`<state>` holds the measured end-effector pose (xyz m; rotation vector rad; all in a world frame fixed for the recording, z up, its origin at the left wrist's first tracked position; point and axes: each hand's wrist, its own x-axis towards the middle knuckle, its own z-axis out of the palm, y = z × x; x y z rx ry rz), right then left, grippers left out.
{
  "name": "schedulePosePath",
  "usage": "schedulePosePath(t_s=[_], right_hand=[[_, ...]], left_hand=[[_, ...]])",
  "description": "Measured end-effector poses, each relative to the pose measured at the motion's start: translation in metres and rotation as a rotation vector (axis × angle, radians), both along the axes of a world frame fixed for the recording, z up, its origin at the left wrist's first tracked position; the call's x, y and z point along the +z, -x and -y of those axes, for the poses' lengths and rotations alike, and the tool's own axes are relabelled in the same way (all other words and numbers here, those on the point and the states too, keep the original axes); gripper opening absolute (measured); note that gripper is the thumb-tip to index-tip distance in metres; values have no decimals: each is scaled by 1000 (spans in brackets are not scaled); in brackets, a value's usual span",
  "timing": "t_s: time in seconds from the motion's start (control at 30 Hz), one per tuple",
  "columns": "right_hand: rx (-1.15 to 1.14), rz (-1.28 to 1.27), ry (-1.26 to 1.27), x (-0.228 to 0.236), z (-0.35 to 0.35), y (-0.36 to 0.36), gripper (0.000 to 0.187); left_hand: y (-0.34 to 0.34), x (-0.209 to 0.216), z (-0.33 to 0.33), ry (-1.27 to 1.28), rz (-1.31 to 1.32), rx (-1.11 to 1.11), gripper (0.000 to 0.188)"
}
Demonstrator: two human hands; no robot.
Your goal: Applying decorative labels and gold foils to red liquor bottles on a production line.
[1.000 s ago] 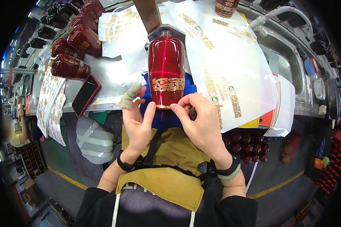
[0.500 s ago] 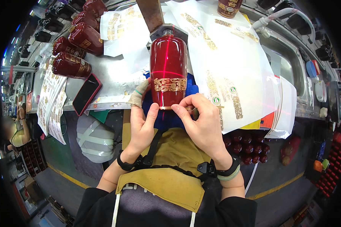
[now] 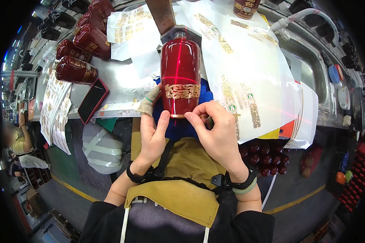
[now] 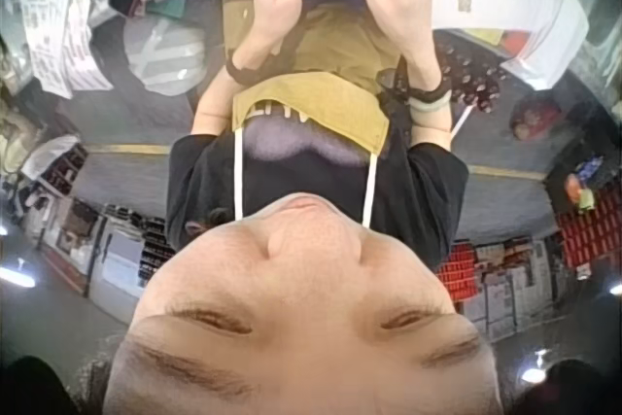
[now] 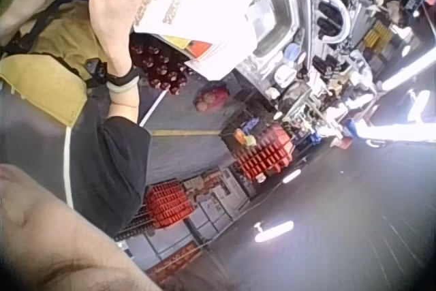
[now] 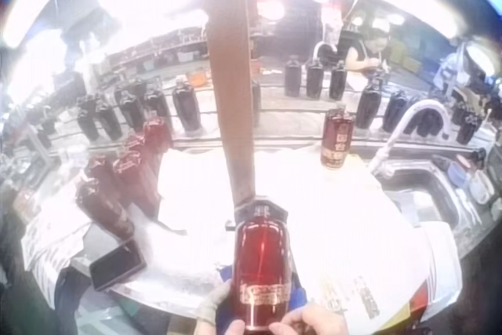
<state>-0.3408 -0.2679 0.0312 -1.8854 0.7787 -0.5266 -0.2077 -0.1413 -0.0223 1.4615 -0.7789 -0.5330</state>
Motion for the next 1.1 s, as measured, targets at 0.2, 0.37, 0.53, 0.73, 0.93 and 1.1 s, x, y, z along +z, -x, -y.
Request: schedulePosePath(t_s=[0.2,0.37,0.53,0.73,0.93,1.1], right_hand=[[5,5,-7,0,0,0,19],[9,8,2,0,0,0,19],[2,-3,18,1,0,0,19],[1,-1,12,0,0,-1,19],[8,-13,-6,4,2,0,19],[78,-97,-24,11,19,13,19]], left_hand=[[0,0,0,-14,38,1,58],[1,-1,0,-25,61,7,58],[-3,-5,-5,5,54,23,51],[-2,-10,-6,187,537,134,31],[-10,-8,2,197,859,179,21],[-13,-4,3,139,996,129,19]])
